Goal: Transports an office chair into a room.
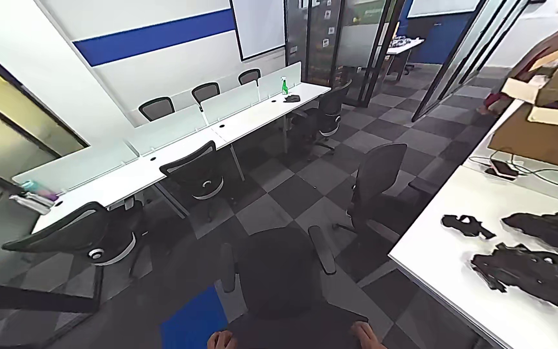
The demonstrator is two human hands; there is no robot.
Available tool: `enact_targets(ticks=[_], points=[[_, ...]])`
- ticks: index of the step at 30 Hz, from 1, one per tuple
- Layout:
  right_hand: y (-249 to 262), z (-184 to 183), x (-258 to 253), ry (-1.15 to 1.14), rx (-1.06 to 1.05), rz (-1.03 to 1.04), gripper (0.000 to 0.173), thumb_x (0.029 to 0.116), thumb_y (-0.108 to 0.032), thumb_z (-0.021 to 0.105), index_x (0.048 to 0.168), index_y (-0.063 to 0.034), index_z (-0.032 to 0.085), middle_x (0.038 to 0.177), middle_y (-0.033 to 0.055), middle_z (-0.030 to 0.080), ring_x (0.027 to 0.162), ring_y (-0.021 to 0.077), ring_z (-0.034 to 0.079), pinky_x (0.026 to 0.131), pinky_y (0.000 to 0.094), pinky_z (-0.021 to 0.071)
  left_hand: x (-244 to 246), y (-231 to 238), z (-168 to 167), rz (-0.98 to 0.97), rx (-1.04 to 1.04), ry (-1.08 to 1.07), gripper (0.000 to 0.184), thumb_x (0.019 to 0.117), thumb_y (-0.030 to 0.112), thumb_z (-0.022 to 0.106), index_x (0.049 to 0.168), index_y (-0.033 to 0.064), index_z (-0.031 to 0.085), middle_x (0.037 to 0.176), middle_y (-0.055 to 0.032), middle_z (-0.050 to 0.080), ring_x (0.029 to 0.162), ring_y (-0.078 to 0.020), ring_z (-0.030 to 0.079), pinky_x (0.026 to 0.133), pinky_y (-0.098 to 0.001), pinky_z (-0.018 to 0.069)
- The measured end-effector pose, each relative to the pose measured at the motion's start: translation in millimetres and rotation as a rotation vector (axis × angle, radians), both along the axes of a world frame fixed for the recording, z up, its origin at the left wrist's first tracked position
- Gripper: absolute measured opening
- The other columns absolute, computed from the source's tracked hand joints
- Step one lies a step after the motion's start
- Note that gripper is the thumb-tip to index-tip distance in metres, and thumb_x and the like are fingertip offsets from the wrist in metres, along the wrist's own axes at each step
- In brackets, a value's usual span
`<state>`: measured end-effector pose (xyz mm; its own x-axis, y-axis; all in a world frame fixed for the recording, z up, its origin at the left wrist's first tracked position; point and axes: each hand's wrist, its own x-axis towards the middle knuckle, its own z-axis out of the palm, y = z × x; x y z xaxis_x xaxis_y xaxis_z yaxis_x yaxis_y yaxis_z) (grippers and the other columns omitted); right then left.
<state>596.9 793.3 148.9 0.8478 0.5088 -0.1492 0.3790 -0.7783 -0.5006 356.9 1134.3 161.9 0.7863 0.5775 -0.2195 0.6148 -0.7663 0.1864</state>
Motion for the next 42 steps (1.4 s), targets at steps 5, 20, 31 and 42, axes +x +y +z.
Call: enact_targets(ticks=[5,20,31,42], points=[[71,3,40,-0.024,-0.019,-0.06,0.037,0.073,-0.006,0.079,0.109,-0.0083,0.073,0.125,0.0135,0.07,0.084,0.0393,0.074,0.06,0.0621,0.0584,62,80,6,-0.028,-0.071,0.05,0.042,0.0749,0.014,0.079,0.117,0.0159,0.078,0.137,-0.0138,0.065,0.14,-0.0495,0.044,0.1,-0.067,0.0492],[235,4,285,0.022,-0.121,0.047,0.043,0.0749,-0.011,0.082,0.117,-0.0128,0.072,0.133,0.0111,0.066,0.091,0.0371,0.073,0.068,0.0601,0.0596,288,228,-3,0.098,-0.036,0.2,0.06,0.0677,0.014,0.085,0.125,0.0264,0.074,0.148,-0.0045,0.057,0.148,-0.0413,0.035,0.099,-0.0642,0.051],[310,20,491,0.092,-0.254,0.151,0.053,0.0773,-0.008,0.079,0.129,-0.0093,0.064,0.147,0.0177,0.054,0.097,0.0423,0.071,0.074,0.0612,0.0598,465,279,-17,0.172,0.026,0.086,0.059,0.0643,0.021,0.087,0.122,0.021,0.074,0.14,-0.0076,0.062,0.143,-0.0376,0.044,0.106,-0.0544,0.0503],[389,25,698,0.078,-0.392,0.006,0.075,0.0803,0.002,0.074,0.15,-0.0108,0.049,0.158,0.0238,0.038,0.104,0.0461,0.069,0.08,0.0603,0.0602,684,324,-6,0.166,0.001,0.197,0.075,0.0663,0.03,0.089,0.136,0.0156,0.064,0.148,-0.0167,0.054,0.144,-0.0402,0.042,0.104,-0.0588,0.0505]])
